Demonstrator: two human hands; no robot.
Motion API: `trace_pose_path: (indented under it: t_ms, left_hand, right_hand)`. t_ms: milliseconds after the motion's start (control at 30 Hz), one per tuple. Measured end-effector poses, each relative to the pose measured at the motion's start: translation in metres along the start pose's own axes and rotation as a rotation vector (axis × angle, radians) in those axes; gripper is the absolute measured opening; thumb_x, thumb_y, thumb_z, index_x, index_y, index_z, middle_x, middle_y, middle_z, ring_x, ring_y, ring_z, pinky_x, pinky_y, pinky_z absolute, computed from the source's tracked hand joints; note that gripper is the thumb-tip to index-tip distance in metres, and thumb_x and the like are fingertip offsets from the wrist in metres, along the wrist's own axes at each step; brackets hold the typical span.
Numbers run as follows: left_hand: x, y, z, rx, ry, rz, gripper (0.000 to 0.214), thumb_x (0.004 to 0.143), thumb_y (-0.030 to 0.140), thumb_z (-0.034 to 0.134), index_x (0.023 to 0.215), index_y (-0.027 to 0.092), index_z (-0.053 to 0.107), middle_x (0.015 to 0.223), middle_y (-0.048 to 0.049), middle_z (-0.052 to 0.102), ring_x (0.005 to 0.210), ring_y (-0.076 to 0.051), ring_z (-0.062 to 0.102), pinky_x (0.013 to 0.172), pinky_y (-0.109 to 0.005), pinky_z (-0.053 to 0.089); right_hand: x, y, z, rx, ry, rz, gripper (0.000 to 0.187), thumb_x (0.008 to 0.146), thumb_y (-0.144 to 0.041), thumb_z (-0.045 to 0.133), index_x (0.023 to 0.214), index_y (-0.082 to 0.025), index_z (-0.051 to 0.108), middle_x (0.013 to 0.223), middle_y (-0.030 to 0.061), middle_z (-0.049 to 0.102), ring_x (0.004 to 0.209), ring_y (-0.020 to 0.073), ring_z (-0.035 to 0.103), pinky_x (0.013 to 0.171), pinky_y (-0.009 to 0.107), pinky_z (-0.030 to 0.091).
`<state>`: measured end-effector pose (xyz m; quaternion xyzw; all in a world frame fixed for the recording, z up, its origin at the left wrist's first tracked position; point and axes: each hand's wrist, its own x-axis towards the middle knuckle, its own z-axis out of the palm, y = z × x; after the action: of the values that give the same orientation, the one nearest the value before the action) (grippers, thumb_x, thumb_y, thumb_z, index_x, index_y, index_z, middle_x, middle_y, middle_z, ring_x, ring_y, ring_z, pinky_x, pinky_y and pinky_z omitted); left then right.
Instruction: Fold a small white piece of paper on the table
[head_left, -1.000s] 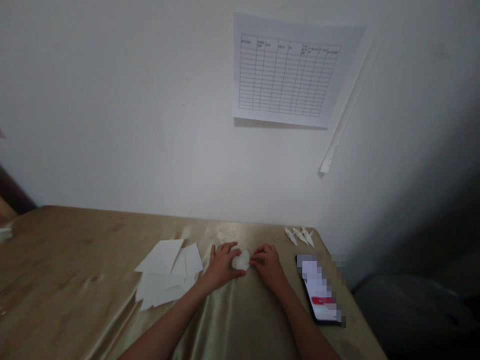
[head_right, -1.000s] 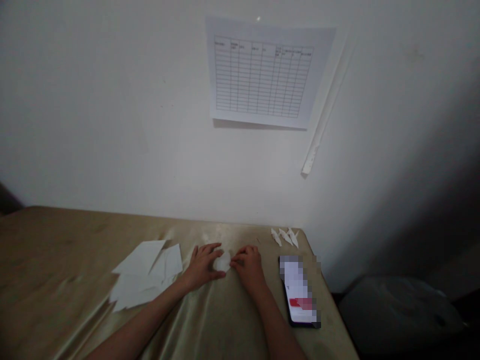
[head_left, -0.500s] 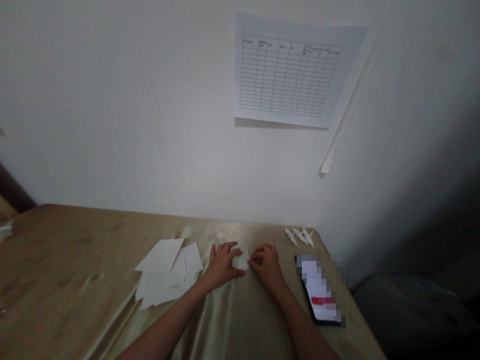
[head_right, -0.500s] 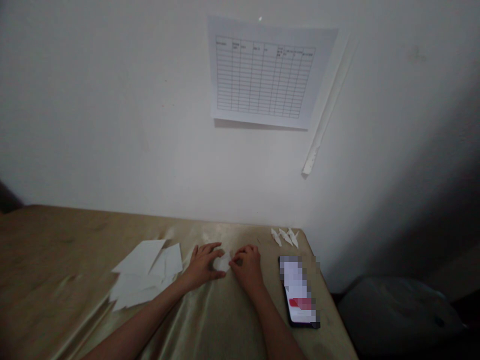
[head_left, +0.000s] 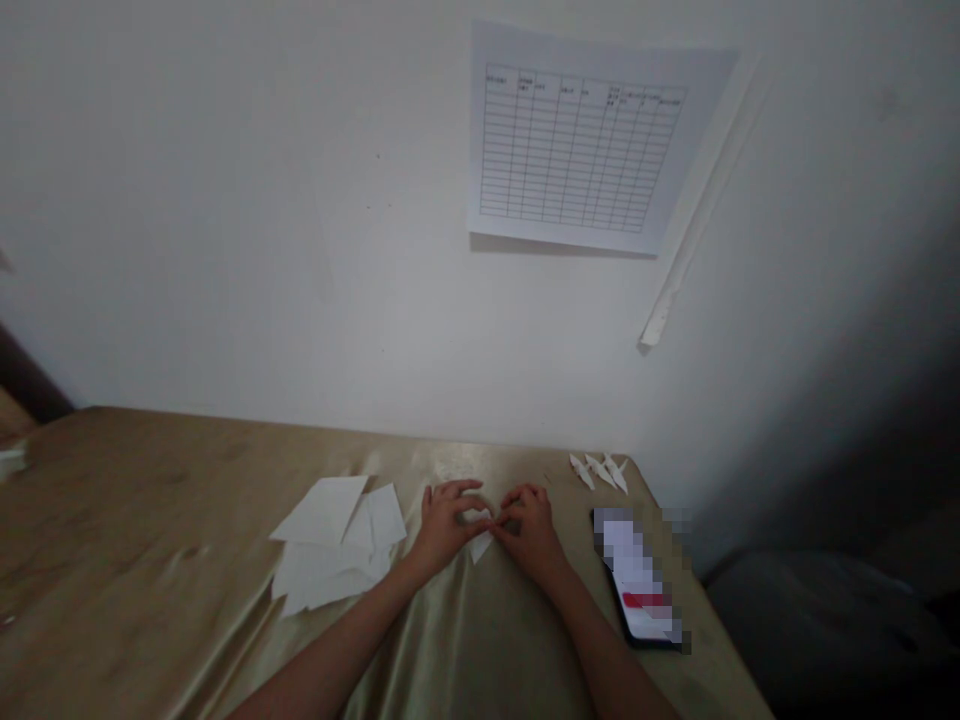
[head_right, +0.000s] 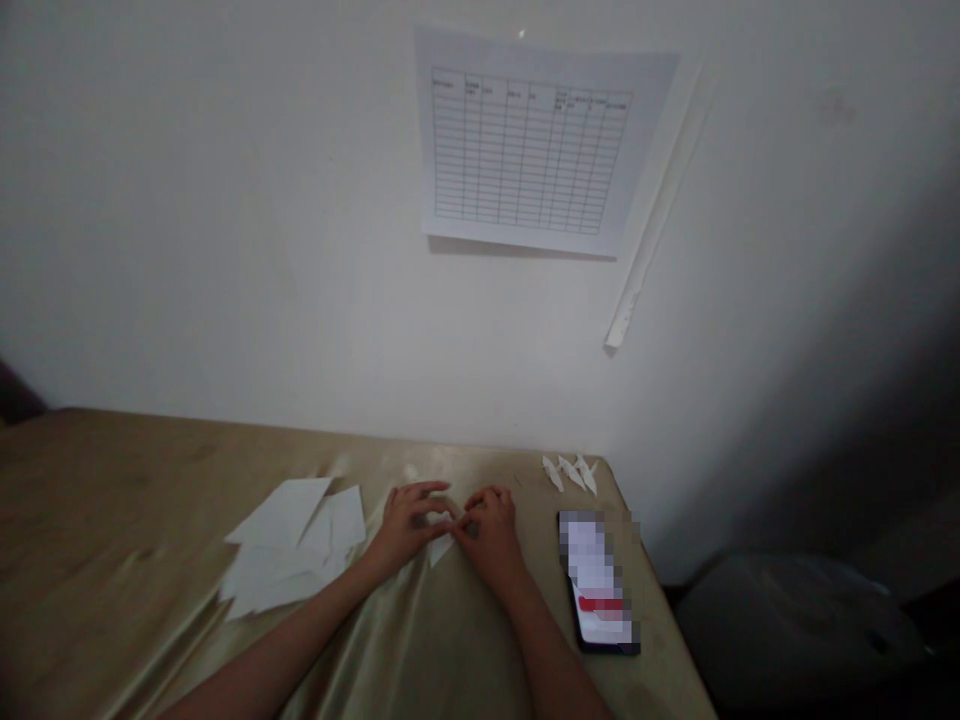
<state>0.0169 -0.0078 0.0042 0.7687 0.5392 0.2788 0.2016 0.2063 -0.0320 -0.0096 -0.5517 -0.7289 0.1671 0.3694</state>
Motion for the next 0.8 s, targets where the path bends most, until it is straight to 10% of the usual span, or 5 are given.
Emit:
trace_pose_path:
  t_ms: [800]
  left_hand:
    - [0.0024,-0.0019,0.0040,-0.033,0.060,-0.022,0.013,0.090,0.033,0.068,0.088,0.035,0.081,0.134,0.0006,0.070,0.130,-0.028,0.056,0.121,-0.063,0.023]
  right_hand:
    - [-0.0025,-0.0002,0.0011,-0.030,0.025,-0.009,0.008,0.085,-0.021,0.074,0.089,-0.028,0.078,0.109,0.0060,0.063,0.116,0.0241,0.050,0.106,0.040,0.038]
